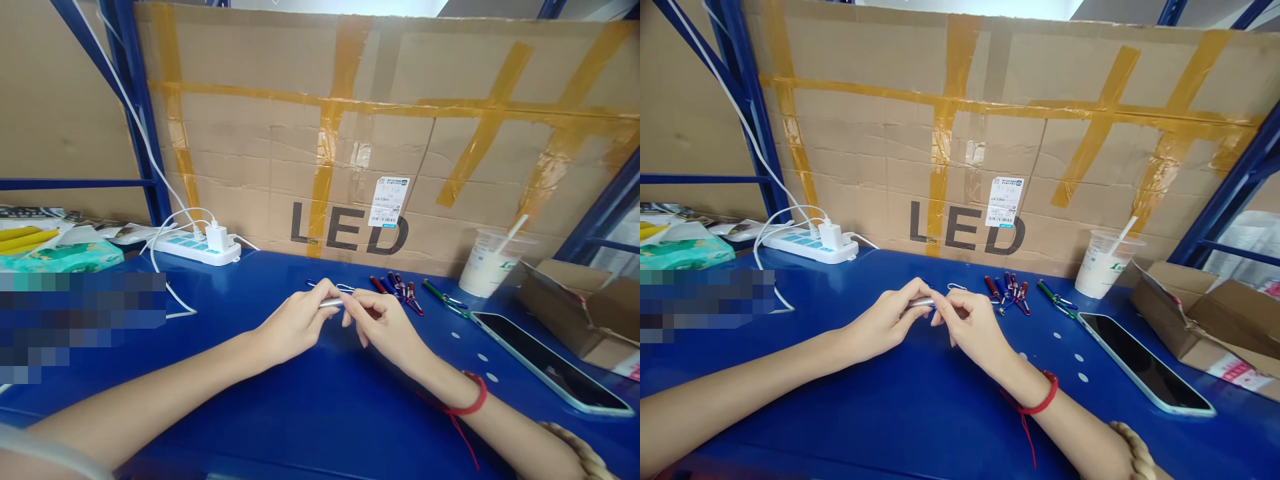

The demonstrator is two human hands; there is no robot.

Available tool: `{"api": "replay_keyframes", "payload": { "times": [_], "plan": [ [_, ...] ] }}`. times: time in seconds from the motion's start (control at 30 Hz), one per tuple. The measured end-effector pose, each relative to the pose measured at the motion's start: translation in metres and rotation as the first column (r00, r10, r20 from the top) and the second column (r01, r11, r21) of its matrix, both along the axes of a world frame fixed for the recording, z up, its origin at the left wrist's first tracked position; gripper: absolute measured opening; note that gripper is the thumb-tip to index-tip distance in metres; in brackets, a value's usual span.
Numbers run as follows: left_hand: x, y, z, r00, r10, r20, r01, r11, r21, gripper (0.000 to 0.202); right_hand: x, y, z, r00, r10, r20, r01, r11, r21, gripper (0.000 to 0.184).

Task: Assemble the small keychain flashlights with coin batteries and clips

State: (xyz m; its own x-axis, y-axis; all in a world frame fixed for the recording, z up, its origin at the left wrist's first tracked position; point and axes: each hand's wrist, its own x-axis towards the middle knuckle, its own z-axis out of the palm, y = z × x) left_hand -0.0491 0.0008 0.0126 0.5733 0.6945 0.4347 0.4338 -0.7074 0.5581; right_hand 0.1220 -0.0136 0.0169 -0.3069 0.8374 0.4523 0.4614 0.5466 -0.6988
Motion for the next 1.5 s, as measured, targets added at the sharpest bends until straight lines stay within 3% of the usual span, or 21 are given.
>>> {"api": "replay_keyframes", "payload": {
  "times": [0.1,0.27,0.37,0.5,0.6,0.7,0.93,1.2,1.4,1.5],
  "plan": [
    [0.001,-0.001,0.004,0.999,-0.025,0.026,0.025,1.0,0.009,0.026,0.0,-0.001,0.002,0.999,0.015,-0.03,-0.016,0.999,-0.037,0.046],
    [0.001,0.003,0.001,0.996,-0.075,0.055,0.074,0.997,0.029,0.024,0.004,0.006,-0.002,0.995,0.087,-0.04,-0.091,0.991,-0.094,0.046],
    [0.001,0.007,-0.002,0.997,-0.048,0.052,0.048,0.999,0.007,0.024,0.009,0.01,-0.004,1.0,0.011,-0.026,-0.013,0.998,-0.069,0.048],
    [0.0,0.01,-0.003,0.999,0.001,0.051,0.001,0.999,-0.044,0.024,0.017,0.015,-0.002,0.992,-0.119,0.04,0.111,0.981,0.16,0.033],
    [0.0,0.01,-0.001,0.998,-0.001,0.062,0.006,0.997,-0.082,0.023,0.021,0.018,-0.001,0.984,-0.099,0.146,0.033,0.916,0.4,0.024],
    [0.001,0.008,0.0,0.999,-0.034,0.04,0.037,0.997,-0.073,0.022,0.023,0.021,-0.001,0.979,-0.077,0.189,-0.028,0.867,0.497,0.022],
    [0.003,0.003,-0.001,0.998,-0.055,-0.022,0.054,0.997,-0.054,0.022,0.022,0.023,-0.002,0.997,-0.012,0.075,-0.013,0.945,0.326,0.016],
    [0.0,0.0,-0.011,0.993,-0.009,-0.116,0.018,0.997,0.076,0.024,0.014,0.018,-0.008,0.995,-0.057,0.084,0.033,0.964,0.264,0.007],
    [-0.002,-0.002,-0.009,0.988,0.034,-0.148,-0.008,0.984,0.179,0.027,0.008,0.012,-0.005,0.997,-0.07,-0.013,0.071,0.993,0.094,0.011],
    [-0.002,0.001,-0.007,0.985,0.044,-0.164,-0.009,0.977,0.212,0.03,0.007,0.014,-0.004,0.997,-0.079,-0.003,0.079,0.993,0.085,0.013]
  ]
}}
